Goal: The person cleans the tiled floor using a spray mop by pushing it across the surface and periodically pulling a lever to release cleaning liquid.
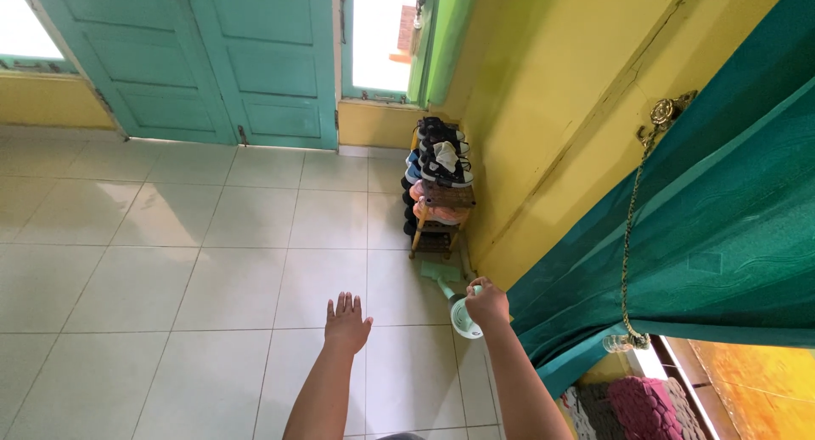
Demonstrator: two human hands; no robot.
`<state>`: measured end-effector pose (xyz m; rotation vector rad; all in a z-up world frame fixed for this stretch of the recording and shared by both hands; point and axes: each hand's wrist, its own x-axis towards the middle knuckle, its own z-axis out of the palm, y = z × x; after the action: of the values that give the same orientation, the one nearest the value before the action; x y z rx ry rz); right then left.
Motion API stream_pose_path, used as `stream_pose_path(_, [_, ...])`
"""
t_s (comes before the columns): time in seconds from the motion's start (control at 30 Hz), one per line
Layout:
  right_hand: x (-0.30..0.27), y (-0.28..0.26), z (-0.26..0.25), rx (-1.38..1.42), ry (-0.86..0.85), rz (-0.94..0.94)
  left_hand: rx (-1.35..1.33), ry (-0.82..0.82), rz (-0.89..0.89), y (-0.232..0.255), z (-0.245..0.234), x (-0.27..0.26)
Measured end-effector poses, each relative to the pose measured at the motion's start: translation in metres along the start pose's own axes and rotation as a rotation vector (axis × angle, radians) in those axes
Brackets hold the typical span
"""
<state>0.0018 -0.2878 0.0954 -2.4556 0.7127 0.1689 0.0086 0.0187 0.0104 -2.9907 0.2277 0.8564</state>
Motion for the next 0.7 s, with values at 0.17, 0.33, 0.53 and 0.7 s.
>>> stream_pose_path(0.17, [-0.001,-0.001,0.000,0.020,-0.004,0.003,-0.013,-0.028,-0.021,-0.002,0.002,-0.005])
stream_pose_path(0.33, [0.006,0.010,0.011,0.010,-0.018,0.004,-0.023,-0.046,-0.038,-0.004,0.005,-0.009])
stream_pose_path(0.53, [0.013,0.035,0.039,-0.025,0.024,-0.074,-0.017,-0.052,-0.054,-0.008,0.013,-0.014])
stream_pose_path(0.7, [-0.005,0.045,0.046,0.001,0.033,-0.114,-0.015,-0.058,-0.052,-0.007,0.016,-0.017])
